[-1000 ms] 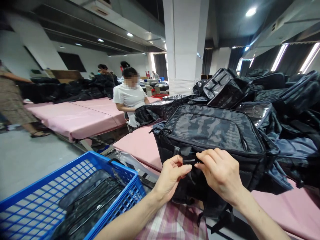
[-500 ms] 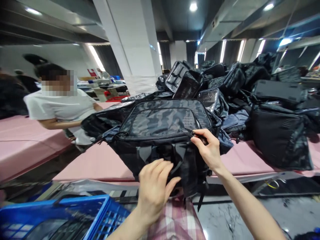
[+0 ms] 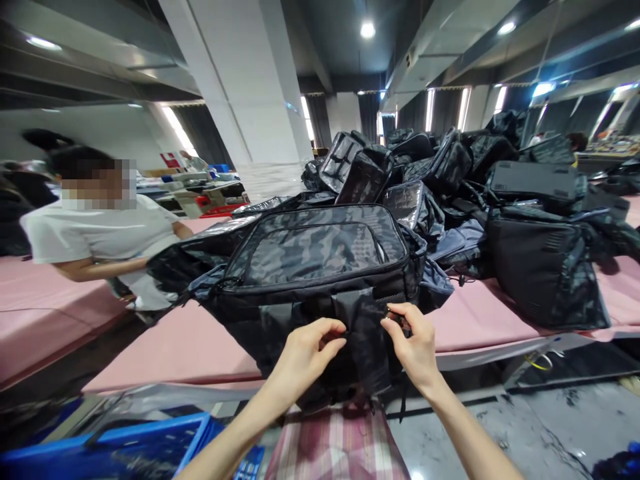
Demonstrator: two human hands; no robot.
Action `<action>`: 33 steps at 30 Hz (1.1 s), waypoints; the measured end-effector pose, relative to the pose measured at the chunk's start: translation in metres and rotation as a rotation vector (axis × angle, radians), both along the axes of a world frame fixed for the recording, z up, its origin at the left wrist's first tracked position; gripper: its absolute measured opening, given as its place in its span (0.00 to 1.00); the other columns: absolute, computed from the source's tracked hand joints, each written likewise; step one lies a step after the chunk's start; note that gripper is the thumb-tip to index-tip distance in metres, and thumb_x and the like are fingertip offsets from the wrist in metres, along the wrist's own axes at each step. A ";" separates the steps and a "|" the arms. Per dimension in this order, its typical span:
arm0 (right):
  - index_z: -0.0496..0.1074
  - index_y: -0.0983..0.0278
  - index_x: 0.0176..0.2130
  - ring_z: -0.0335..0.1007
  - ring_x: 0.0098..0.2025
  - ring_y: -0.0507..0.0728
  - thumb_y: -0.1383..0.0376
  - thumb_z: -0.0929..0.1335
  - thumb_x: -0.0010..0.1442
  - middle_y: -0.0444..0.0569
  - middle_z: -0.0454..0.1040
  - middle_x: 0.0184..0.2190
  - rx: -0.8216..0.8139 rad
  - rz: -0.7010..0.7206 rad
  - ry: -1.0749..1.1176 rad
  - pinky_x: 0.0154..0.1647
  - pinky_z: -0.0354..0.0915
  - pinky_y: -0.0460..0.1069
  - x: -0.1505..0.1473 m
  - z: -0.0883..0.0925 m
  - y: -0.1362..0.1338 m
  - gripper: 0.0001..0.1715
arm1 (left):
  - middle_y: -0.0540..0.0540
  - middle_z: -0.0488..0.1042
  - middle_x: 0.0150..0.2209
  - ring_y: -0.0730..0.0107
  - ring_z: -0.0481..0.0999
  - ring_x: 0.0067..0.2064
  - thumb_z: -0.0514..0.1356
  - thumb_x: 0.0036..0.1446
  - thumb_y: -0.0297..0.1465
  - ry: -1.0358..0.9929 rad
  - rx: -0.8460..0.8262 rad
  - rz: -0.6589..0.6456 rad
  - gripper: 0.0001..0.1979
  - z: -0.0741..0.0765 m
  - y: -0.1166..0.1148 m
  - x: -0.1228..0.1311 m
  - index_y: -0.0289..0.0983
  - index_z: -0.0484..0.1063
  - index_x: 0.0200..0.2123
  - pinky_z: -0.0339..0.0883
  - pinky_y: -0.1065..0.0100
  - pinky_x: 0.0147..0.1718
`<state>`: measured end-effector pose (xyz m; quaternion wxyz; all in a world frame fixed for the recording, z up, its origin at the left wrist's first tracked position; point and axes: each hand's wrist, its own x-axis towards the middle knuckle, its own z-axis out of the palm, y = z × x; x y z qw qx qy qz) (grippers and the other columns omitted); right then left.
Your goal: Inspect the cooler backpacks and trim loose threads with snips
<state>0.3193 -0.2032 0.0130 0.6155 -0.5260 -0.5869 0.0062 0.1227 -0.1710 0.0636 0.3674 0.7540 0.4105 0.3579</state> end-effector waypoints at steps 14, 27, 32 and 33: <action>0.69 0.62 0.39 0.68 0.33 0.54 0.75 0.67 0.53 0.47 0.73 0.31 0.262 0.084 -0.254 0.32 0.65 0.51 -0.029 0.013 -0.003 0.13 | 0.50 0.70 0.22 0.78 0.62 0.24 0.63 0.43 0.31 -0.242 -0.490 -0.251 0.08 0.027 0.005 -0.009 0.32 0.76 0.29 0.53 0.76 0.23; 0.69 0.61 0.42 0.71 0.35 0.57 0.72 0.67 0.54 0.50 0.74 0.33 0.241 -0.012 -0.260 0.33 0.67 0.53 -0.024 0.019 -0.018 0.14 | 0.54 0.65 0.19 0.79 0.60 0.22 0.68 0.33 0.30 -0.381 -0.472 -0.103 0.11 0.025 0.003 -0.006 0.33 0.70 0.20 0.53 0.75 0.24; 0.69 0.62 0.43 0.71 0.34 0.57 0.73 0.68 0.53 0.51 0.75 0.33 0.286 -0.055 -0.424 0.33 0.67 0.52 -0.028 0.028 -0.023 0.17 | 0.55 0.61 0.17 0.81 0.56 0.21 0.68 0.33 0.30 -0.391 -0.357 0.022 0.10 0.030 -0.006 0.003 0.32 0.69 0.18 0.49 0.75 0.21; 0.69 0.63 0.44 0.70 0.34 0.56 0.74 0.68 0.52 0.51 0.74 0.33 0.286 -0.072 -0.455 0.33 0.66 0.52 -0.029 0.029 -0.023 0.17 | 0.55 0.61 0.17 0.81 0.56 0.21 0.68 0.33 0.29 -0.391 -0.351 0.028 0.10 0.031 -0.007 0.004 0.32 0.69 0.18 0.48 0.75 0.21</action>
